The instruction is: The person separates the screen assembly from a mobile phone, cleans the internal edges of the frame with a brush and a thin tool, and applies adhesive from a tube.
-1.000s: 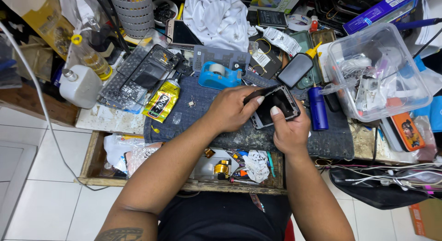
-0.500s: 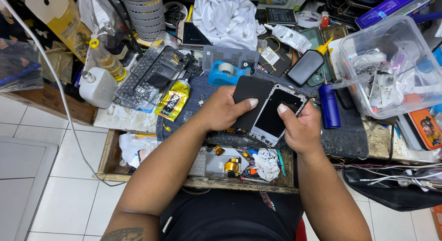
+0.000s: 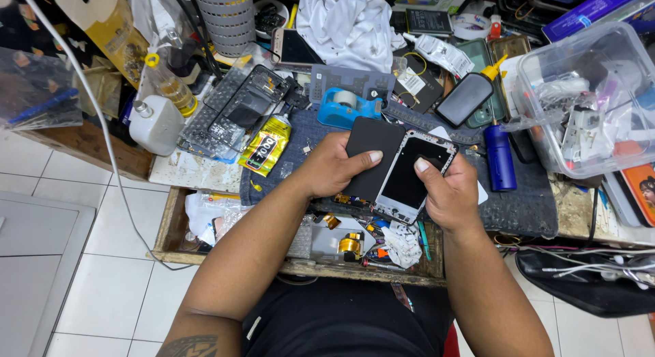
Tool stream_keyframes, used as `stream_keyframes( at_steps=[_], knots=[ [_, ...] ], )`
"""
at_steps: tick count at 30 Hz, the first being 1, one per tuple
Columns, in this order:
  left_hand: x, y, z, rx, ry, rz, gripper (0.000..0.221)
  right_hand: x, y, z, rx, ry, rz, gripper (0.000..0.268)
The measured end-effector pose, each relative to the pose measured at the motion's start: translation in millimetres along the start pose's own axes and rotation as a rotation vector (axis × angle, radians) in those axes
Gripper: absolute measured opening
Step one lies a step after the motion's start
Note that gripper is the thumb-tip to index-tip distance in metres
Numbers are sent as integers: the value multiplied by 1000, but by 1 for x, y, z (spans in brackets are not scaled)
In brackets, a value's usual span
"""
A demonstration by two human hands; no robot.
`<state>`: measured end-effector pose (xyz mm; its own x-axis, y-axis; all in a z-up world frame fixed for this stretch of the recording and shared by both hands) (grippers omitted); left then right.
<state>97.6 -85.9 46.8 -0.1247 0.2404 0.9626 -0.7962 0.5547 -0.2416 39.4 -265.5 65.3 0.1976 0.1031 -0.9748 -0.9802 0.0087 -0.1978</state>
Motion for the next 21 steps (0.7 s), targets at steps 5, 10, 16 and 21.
stream_keyframes(
  at_steps=[5,10,16,21],
  knots=[
    [-1,0,-1,23,60,6,29,0,-2,2,9,-20,-5,28],
    [-9,2,0,29,116,5,30,3,-1,2,21,-29,12,26],
    [-14,3,-2,33,141,-16,32,4,0,1,52,2,36,26],
    [-12,3,-9,91,345,-21,32,12,-2,-8,133,-63,38,25]
  ],
)
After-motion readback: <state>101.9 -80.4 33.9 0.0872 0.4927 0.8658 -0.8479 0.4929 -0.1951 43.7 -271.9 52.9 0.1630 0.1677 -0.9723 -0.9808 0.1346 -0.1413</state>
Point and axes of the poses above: each hand's wrist, its own y-axis away from the middle knuckle, its own z-axis out of the palm, x = y × z, the point moved 8 cm from there along -y, towards the middle knuckle, and after that the axes turned 7 degrees about z, right-handed, at the moved point
